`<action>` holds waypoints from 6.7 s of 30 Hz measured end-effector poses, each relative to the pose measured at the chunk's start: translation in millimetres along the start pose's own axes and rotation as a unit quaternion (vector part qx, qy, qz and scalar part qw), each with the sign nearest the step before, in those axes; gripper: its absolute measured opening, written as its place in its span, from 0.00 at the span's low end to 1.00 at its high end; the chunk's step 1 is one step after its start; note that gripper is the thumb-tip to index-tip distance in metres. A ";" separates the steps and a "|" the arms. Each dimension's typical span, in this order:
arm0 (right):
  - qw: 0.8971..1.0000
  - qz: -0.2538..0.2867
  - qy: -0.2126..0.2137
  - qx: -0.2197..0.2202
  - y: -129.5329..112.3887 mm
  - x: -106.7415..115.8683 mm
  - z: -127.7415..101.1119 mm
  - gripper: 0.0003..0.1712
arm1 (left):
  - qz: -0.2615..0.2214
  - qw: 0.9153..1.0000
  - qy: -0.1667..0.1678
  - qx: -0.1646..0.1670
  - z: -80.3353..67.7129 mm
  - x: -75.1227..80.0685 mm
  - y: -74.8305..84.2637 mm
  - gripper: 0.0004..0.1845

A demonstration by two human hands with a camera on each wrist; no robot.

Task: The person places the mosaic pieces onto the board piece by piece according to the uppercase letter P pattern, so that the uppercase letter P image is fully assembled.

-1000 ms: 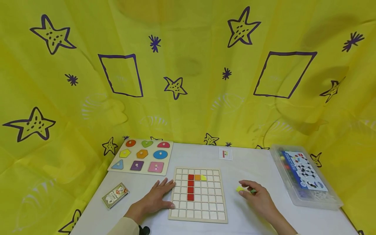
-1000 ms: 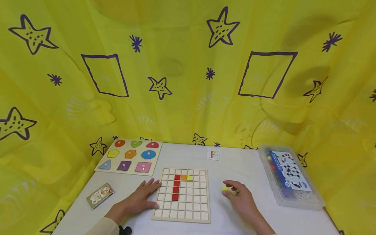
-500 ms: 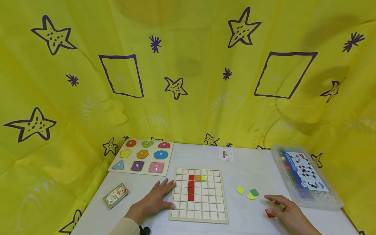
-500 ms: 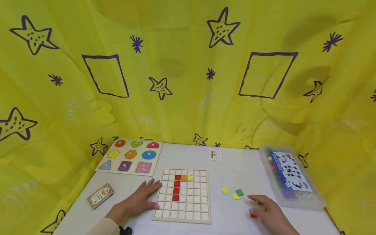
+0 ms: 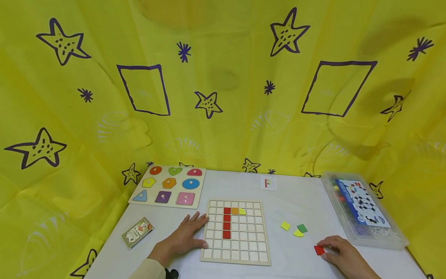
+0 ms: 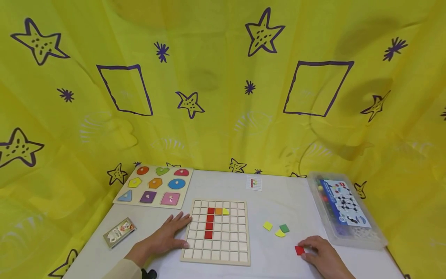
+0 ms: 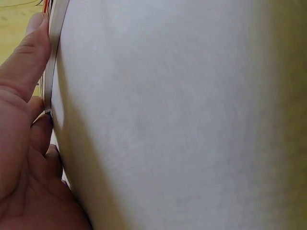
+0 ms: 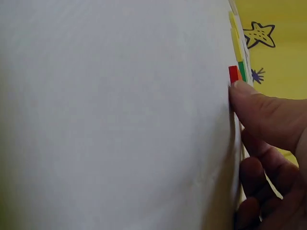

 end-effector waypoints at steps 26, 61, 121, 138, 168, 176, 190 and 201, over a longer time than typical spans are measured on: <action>0.993 -0.049 0.108 0.014 -21.7 12.5 6.9 0.22 | -0.005 1.000 -0.003 0.008 -1.1 -0.1 1.1 0.49; 0.942 0.155 0.293 0.046 -72.2 13.8 22.9 0.18 | 0.001 1.000 -0.003 -0.004 -2.0 2.3 3.4 0.49; 0.947 0.268 0.107 0.140 -207.3 -113.5 31.7 0.12 | 0.010 1.000 -0.005 -0.003 -2.3 1.8 3.4 0.50; 0.958 0.163 0.040 0.233 -229.5 -153.2 20.3 0.09 | -0.001 1.000 -0.007 0.013 -2.6 0.1 1.1 0.49; 0.964 0.088 0.066 0.240 -237.5 -156.3 18.2 0.14 | 0.004 1.000 -0.002 0.004 -1.1 0.4 -0.7 0.50; 0.961 0.120 0.081 0.235 -236.4 -149.4 18.7 0.13 | 0.004 1.000 -0.002 0.003 -0.5 1.3 -0.5 0.50; 0.962 0.182 0.131 0.157 -199.5 -111.7 35.0 0.10 | -0.004 1.000 -0.005 0.007 -1.9 0.0 -0.7 0.50; 0.971 0.116 0.188 0.088 -147.9 -59.6 36.5 0.16 | 0.000 1.000 -0.004 0.000 -0.4 0.1 -0.2 0.50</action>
Point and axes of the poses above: each hand's wrist, its own z-axis towards the middle knuckle, its own x-axis out of the back of the hand, y = z × x, the point moved 7 cm from there along z, towards the middle knuckle, and after that the axes turned 3 degrees about x, right-handed, at the moved point
